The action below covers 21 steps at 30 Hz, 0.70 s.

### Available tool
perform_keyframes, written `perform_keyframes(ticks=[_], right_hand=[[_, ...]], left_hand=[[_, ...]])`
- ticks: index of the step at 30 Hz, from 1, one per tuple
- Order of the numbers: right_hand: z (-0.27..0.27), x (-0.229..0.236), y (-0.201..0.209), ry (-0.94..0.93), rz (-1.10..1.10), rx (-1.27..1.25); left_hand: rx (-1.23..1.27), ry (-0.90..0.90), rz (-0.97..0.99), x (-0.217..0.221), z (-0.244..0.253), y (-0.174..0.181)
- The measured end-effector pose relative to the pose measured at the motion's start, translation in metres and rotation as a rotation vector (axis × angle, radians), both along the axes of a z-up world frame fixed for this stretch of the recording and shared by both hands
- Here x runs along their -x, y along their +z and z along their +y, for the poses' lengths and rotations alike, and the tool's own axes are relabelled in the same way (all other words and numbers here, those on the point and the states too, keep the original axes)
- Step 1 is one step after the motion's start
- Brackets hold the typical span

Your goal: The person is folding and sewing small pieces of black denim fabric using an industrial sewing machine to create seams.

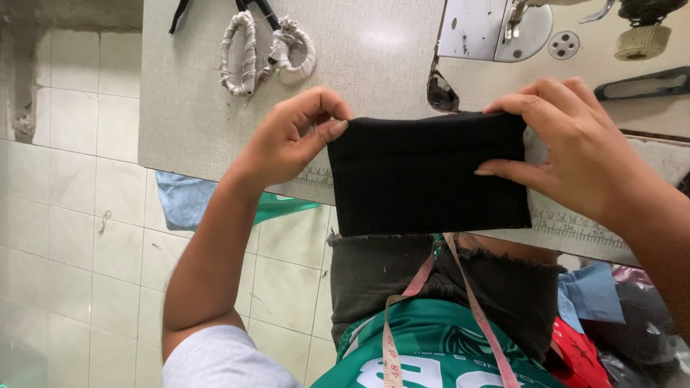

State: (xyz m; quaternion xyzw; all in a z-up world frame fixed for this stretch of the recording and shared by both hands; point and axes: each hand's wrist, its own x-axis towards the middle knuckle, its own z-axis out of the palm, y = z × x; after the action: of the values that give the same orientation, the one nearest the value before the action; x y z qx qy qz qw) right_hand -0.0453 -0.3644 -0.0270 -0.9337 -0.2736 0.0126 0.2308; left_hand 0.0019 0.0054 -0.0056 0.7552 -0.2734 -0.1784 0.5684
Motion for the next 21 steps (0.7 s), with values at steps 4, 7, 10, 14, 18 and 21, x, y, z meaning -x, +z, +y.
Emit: perform_keyframes(ticks=[4, 7, 10, 14, 18, 21], right_hand=[[0.000, 0.000, 0.000, 0.000, -0.035, 0.031], [0.000, -0.001, 0.002, -0.006, -0.024, 0.037], [0.001, 0.000, 0.003, -0.014, -0.008, 0.060], [0.000, 0.001, 0.001, -0.022, -0.026, 0.075], [-0.001, 0.001, 0.000, -0.001, -0.062, 0.074], [-0.002, 0.002, -0.001, -0.009, -0.093, 0.094]], left_hand=[[-0.164, -0.048, -0.204, 0.002, -0.003, 0.005], [-0.141, -0.050, -0.349, 0.007, -0.010, 0.015], [-0.075, -0.008, -0.365, 0.012, -0.013, 0.020], [0.065, 0.031, -0.208, 0.015, -0.012, 0.008], [-0.076, 0.036, -0.359, 0.014, -0.009, 0.000], [-0.054, -0.070, -0.403, 0.011, -0.009, 0.007]])
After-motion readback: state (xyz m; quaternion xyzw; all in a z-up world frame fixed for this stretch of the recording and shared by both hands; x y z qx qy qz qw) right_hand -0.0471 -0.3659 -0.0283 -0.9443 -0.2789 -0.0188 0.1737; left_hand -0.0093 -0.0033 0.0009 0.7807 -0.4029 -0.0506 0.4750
